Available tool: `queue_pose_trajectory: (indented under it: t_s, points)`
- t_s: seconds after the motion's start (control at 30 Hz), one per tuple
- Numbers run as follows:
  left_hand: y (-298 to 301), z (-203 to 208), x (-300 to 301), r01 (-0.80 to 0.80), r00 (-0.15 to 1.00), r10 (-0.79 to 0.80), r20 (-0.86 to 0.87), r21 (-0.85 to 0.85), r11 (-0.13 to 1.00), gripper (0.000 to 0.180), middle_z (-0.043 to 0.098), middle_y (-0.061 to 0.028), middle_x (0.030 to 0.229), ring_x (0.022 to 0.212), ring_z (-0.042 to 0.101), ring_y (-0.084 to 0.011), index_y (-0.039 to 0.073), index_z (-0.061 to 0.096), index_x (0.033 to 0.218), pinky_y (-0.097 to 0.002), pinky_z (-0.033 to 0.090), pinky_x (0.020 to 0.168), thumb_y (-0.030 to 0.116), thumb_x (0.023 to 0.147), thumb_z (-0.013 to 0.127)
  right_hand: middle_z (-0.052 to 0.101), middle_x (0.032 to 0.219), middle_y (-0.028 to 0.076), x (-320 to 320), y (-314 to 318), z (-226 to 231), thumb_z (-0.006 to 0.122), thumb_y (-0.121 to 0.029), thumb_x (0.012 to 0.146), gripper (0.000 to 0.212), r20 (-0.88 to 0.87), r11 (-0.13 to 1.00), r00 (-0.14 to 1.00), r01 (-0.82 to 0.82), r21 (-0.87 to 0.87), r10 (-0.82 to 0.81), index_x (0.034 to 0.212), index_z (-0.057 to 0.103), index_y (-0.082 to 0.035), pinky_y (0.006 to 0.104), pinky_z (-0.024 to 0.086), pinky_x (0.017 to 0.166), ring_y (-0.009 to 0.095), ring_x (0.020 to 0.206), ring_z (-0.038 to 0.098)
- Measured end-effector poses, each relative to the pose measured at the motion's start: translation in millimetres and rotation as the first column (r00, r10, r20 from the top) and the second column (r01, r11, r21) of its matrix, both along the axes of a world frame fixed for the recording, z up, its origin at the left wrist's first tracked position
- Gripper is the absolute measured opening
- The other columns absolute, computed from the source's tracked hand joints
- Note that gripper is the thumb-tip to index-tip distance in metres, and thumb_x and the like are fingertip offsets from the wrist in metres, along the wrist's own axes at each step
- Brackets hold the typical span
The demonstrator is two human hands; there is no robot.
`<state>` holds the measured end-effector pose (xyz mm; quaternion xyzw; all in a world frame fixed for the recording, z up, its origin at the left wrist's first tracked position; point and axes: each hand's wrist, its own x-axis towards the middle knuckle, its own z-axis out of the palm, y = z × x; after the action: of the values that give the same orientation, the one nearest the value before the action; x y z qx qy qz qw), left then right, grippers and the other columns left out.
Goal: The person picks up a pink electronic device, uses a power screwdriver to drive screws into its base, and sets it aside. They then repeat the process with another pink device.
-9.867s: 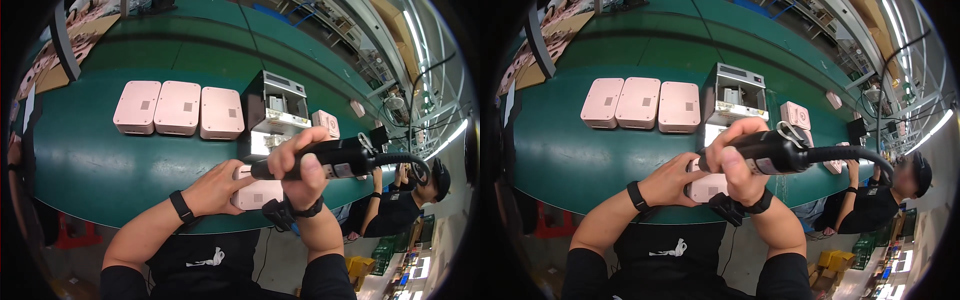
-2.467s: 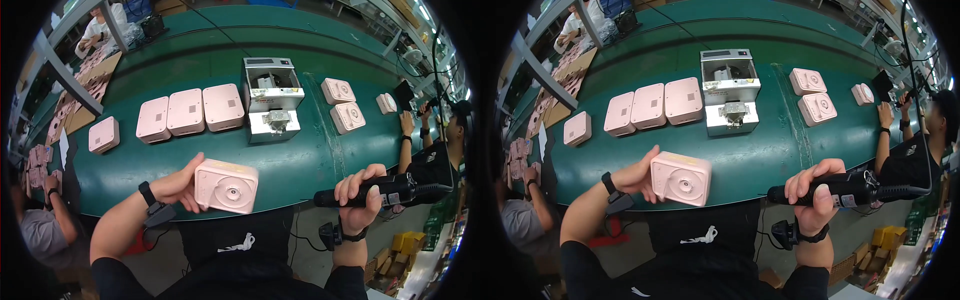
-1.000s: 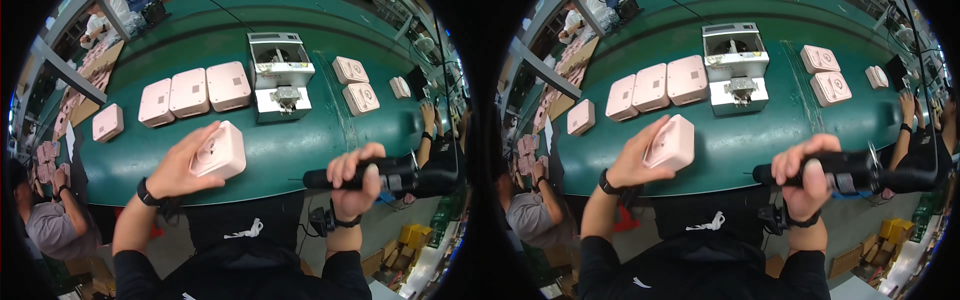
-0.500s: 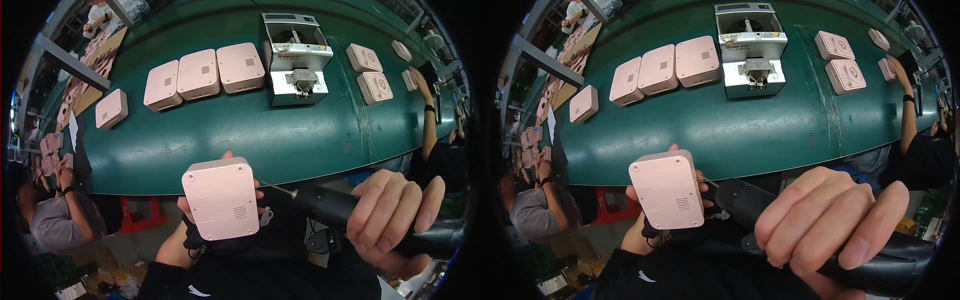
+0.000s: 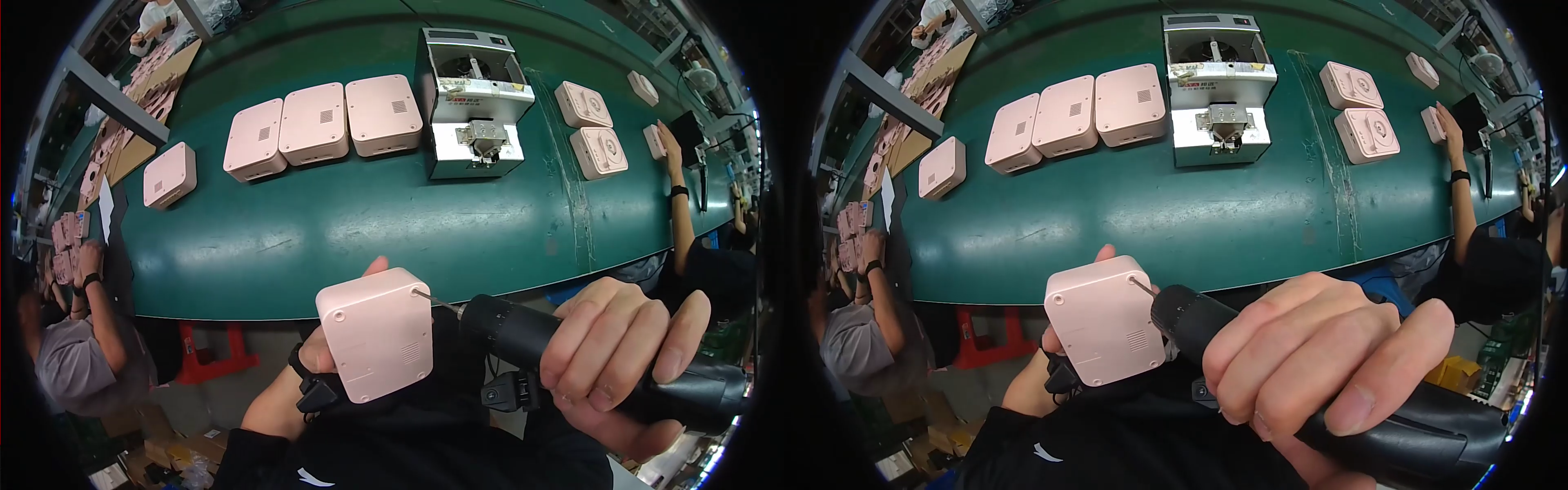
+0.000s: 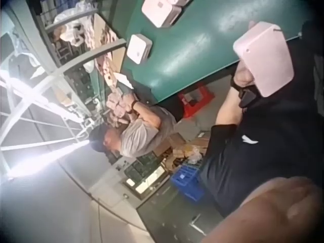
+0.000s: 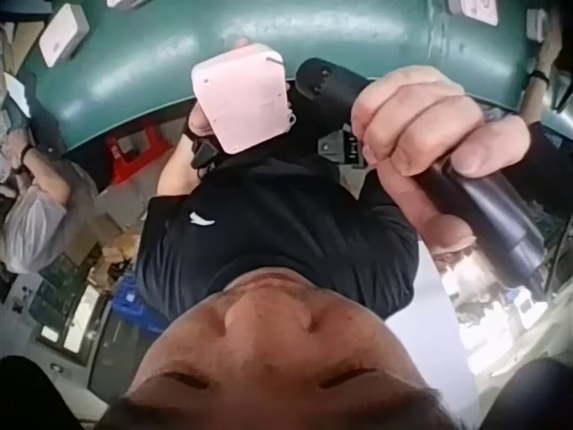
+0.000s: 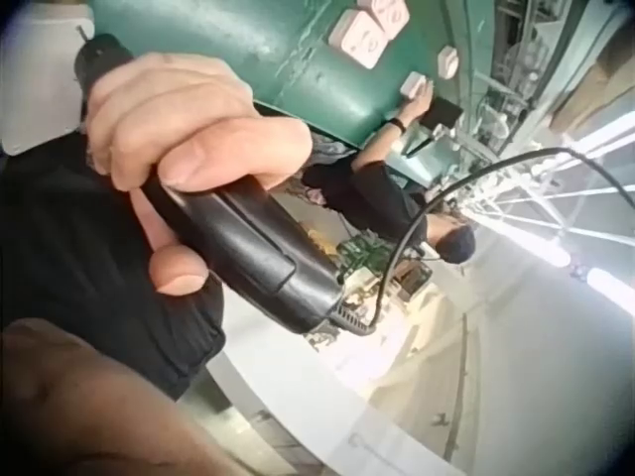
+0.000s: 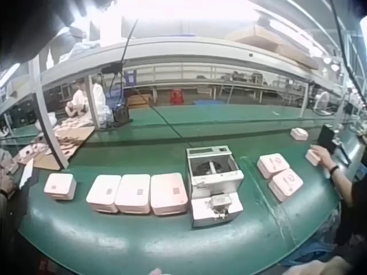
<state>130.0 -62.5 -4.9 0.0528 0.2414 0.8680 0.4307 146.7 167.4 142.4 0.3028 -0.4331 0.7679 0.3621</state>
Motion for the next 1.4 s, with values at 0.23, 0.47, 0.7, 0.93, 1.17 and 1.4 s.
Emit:
queue_pose_trajectory:
  t_s: [0.23, 0.47, 0.7, 0.93, 1.17, 1.4]
  points:
    - [1.9, 8.6, 0.0, 0.079, 0.989, -0.082, -0.123, -0.033, 0.996, 0.158, 0.035, -0.0088, 0.157, 0.143, 0.038, -0.0261, 0.015, -0.005, 0.16, -0.0458, 0.032, 0.115, 0.039, 0.046, 0.102, 0.057, 0.061, 0.005, 1.5, -3.6, -2.9, 0.073, -0.028, 0.087, 0.043, -0.022, 0.999, 0.999, -0.038, 0.031, 0.039, 0.098, 0.039, -0.005, 0.0253, 0.05, 0.038, 0.012, 0.039, 0.053]
    - [-4.9, 1.9, 5.9, 0.148, 0.972, -0.167, -0.164, -0.122, 0.981, 0.157, 0.036, -0.0074, 0.156, 0.142, 0.039, -0.0237, 0.013, -0.007, 0.159, -0.0447, 0.031, 0.115, 0.036, 0.048, 0.102, 0.056, 0.059, 0.004, 4.4, -8.6, -8.1, 0.075, -0.026, 0.087, 0.043, -0.007, 0.998, 0.998, -0.067, -0.012, 0.066, 0.098, 0.039, -0.004, 0.0248, 0.048, 0.037, 0.011, 0.037, 0.05]
    - [-3.3, 5.5, 5.1, 0.139, 0.971, -0.155, -0.182, -0.095, 0.986, 0.157, 0.038, -0.0072, 0.155, 0.141, 0.039, -0.0229, 0.012, -0.007, 0.159, -0.0445, 0.031, 0.115, 0.039, 0.049, 0.101, 0.057, 0.059, 0.004, 4.3, -2.2, -1.8, 0.075, -0.027, 0.088, 0.044, 0.046, 0.991, 0.994, -0.104, 0.085, 0.1, 0.098, 0.039, -0.004, 0.0241, 0.048, 0.037, 0.011, 0.037, 0.05]
    - [-20.6, 15.5, -2.7, -0.019, 0.936, -0.039, -0.349, -0.16, 0.987, 0.147, 0.042, -0.0087, 0.151, 0.138, 0.043, -0.0257, 0.011, 0.001, 0.159, -0.0456, 0.034, 0.114, 0.035, 0.052, 0.1, 0.057, 0.061, 0.004, 5.6, 5.0, 22.2, 0.076, -0.021, 0.085, 0.042, -0.131, 0.976, 0.969, -0.215, -0.03, 0.209, 0.097, 0.039, -0.003, 0.0227, 0.048, 0.038, 0.01, 0.039, 0.051]
    - [-34.1, 57.3, -33.1, -0.863, -0.235, -0.447, -0.863, -0.027, 0.505, 0.093, 0.055, -0.0134, 0.138, 0.125, 0.055, -0.0353, 0.008, 0.039, 0.142, -0.0556, 0.037, 0.111, 0.022, 0.065, 0.089, 0.051, 0.066, 0.003, 10.7, 23.5, -20.5, 0.068, -0.033, 0.089, 0.04, 0.303, 0.996, 0.95, 0.066, 0.056, -0.08, 0.103, 0.042, -0.006, 0.0281, 0.044, 0.045, 0.013, 0.046, 0.049]
    - [-55.8, 55.7, -37.7, -0.838, -0.488, -0.524, -0.698, 0.208, 0.504, 0.058, 0.057, -0.0122, 0.133, 0.122, 0.058, -0.0369, 0.01, 0.048, 0.128, -0.0631, 0.038, 0.109, 0.015, 0.079, 0.078, 0.049, 0.067, 0.004, 10.8, 32.0, -71.2, 0.064, -0.034, 0.091, 0.039, 0.506, 0.995, 0.857, 0.085, 0.048, -0.097, 0.106, 0.04, -0.007, 0.0298, 0.044, 0.048, 0.014, 0.047, 0.047]
